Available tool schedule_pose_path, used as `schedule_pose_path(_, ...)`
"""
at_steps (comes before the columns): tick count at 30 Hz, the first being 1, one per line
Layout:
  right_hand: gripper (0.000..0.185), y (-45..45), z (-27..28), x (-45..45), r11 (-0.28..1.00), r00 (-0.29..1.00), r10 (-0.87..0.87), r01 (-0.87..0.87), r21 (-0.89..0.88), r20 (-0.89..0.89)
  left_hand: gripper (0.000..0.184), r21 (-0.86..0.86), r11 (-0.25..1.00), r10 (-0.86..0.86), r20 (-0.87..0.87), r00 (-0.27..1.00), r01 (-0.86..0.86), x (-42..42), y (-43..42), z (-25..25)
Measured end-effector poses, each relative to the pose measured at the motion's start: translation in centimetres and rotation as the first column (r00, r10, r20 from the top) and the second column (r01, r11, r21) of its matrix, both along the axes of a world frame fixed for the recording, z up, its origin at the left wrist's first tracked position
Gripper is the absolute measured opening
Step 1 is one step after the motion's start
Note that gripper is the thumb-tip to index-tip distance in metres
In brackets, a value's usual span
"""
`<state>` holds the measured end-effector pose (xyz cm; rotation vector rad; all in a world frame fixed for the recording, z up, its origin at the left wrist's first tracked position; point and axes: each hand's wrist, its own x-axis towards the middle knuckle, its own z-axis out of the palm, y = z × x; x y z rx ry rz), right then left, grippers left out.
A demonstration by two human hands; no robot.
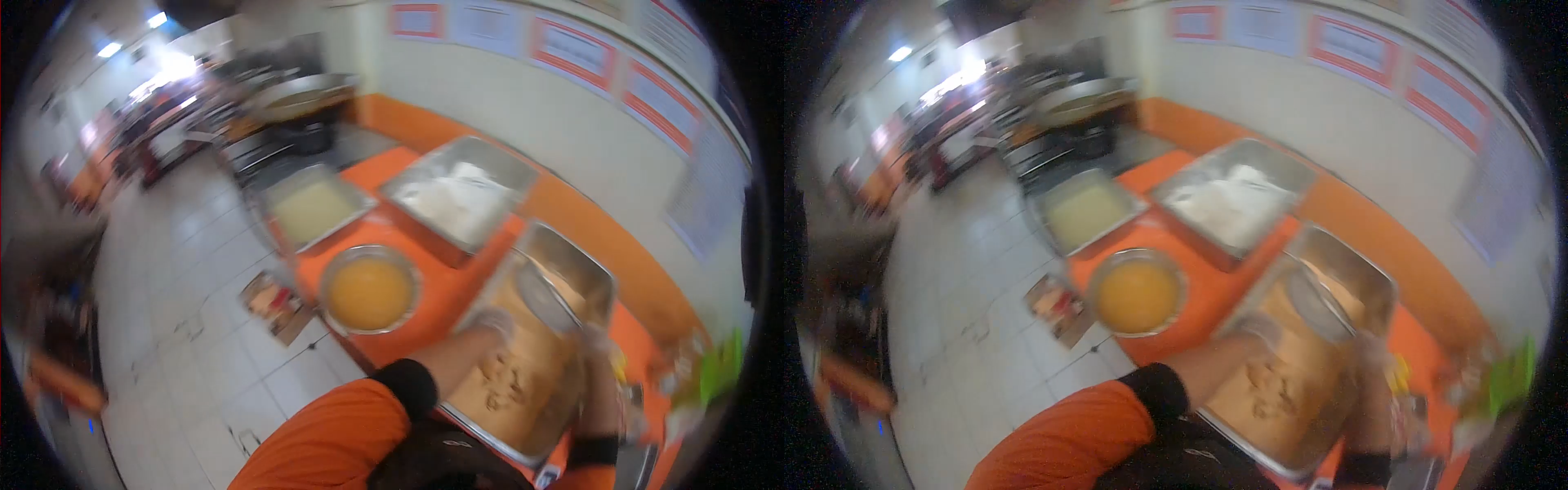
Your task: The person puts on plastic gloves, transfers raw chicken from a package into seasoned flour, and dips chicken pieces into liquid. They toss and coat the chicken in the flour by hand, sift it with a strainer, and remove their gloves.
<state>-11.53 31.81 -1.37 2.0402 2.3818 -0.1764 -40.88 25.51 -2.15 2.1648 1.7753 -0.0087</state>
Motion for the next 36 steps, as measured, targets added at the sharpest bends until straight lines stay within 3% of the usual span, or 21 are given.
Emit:
schedule_pose_path(1,0.033,-2.6,3.7,-2.2,0.996,0.981,-0.078,0.070,0.051,0.180,0.037,-0.013,0.994,0.107,0.075,0.991,-0.106,0.6,1.1,-1.6)
schedule_pose_path(3,0.041,-5.2,8.1,-3.0,0.997,0.989,-0.071,0.067,0.032,0.131,0.038,-0.119,0.988,-0.111,-0.053,0.992,0.104,-0.1,-1.1,3.4)
schedule_pose_path(4,0.044,-5.4,8.0,-3.0,0.996,0.994,-0.072,0.068,0.057,0.085,0.038,-0.169,0.971,-0.195,-0.134,0.972,0.171,-0.4,-1.6,5.2)
schedule_pose_path(7,0.052,-2.6,3.6,1.6,0.983,0.993,0.033,-0.012,0.184,-0.111,0.028,-0.124,0.950,-0.307,-0.187,0.933,0.287,0.7,0.6,1.9)
schedule_pose_path(9,0.056,-2.0,3.4,-0.8,0.974,0.965,-0.216,0.224,0.036,-0.148,0.028,-0.137,0.947,-0.315,-0.229,0.921,0.290,2.2,2.2,-1.1)
schedule_pose_path(11,0.061,-3.4,6.1,-5.9,0.939,0.939,-0.343,0.343,-0.024,-0.024,0.028,-0.180,0.948,-0.301,-0.249,0.920,0.262,2.3,2.0,-1.2)
schedule_pose_path(13,0.064,-6.7,10.3,-11.5,0.940,0.914,-0.333,0.341,0.003,0.232,0.030,-0.255,0.947,-0.260,-0.249,0.933,0.196,1.4,1.0,0.7)
schedule_pose_path(16,0.065,-3.0,5.2,-6.1,0.960,0.965,-0.204,0.165,0.224,0.163,0.027,-0.281,0.943,-0.253,-0.252,0.934,0.180,4.5,4.9,-6.8)
schedule_pose_path(18,0.065,-2.6,4.0,-4.8,0.937,0.983,-0.125,0.072,0.343,0.133,0.028,-0.282,0.922,-0.359,-0.366,0.859,0.265,4.4,4.8,-6.5)
schedule_pose_path(19,0.065,-3.7,5.6,-6.3,0.939,0.976,-0.160,0.104,0.327,0.146,0.029,-0.264,0.931,-0.336,-0.346,0.876,0.253,4.3,4.6,-6.0)
schedule_pose_path(20,0.057,-2.4,4.1,-4.5,0.954,0.950,-0.163,0.083,0.287,0.266,0.029,-0.246,0.939,-0.313,-0.326,0.892,0.240,4.2,4.4,-5.4)
schedule_pose_path(22,0.042,1.4,-0.5,0.5,0.977,0.860,-0.158,0.065,0.203,0.486,0.031,-0.189,0.978,-0.111,-0.125,0.986,0.086,2.5,3.0,-3.1)
schedule_pose_path(25,0.025,0.8,0.1,0.4,0.987,0.963,-0.153,0.138,0.082,0.222,0.031,-0.180,0.957,-0.228,0.026,0.973,0.229,-1.1,-1.0,3.6)
schedule_pose_path(27,0.027,-1.0,2.8,-2.6,0.969,0.953,-0.247,0.248,0.021,0.173,0.031,-0.201,0.963,-0.215,-0.179,0.960,0.178,2.0,2.1,-2.8)
schedule_pose_path(28,0.029,-2.3,4.1,-4.0,0.978,0.924,-0.209,0.193,0.080,0.320,0.031,-0.212,0.968,-0.151,-0.078,0.985,0.132,1.1,1.4,-1.0)
schedule_pose_path(30,0.032,-4.1,5.6,-4.6,0.975,0.926,-0.198,0.151,0.165,0.322,0.031,-0.246,0.969,0.028,0.062,0.998,-0.012,-0.3,-0.1,2.5)
schedule_pose_path(31,0.037,-5.0,6.4,-4.8,0.969,0.926,-0.194,0.130,0.208,0.324,0.028,-0.237,0.970,-0.032,0.059,0.998,0.045,-1.3,-1.1,5.1)
schedule_pose_path(32,0.037,-5.7,7.8,-5.6,0.966,0.920,-0.227,0.170,0.197,0.318,0.026,-0.221,0.964,-0.163,-0.058,0.985,0.147,0.2,0.6,1.6)
schedule_pose_path(33,0.039,-6.4,8.7,-6.1,0.963,0.918,-0.249,0.199,0.183,0.308,0.026,-0.233,0.954,-0.210,-0.064,0.976,0.190,0.3,0.1,3.2)
schedule_pose_path(34,0.039,-6.3,8.2,-5.4,0.958,0.913,-0.259,0.201,0.205,0.316,0.026,-0.248,0.944,-0.243,-0.074,0.967,0.218,-0.1,-0.4,4.6)
schedule_pose_path(36,0.040,-5.9,7.2,-5.1,0.946,0.907,-0.296,0.236,0.220,0.298,0.035,-0.338,0.922,-0.233,-0.099,0.967,0.188,0.6,1.0,1.1)
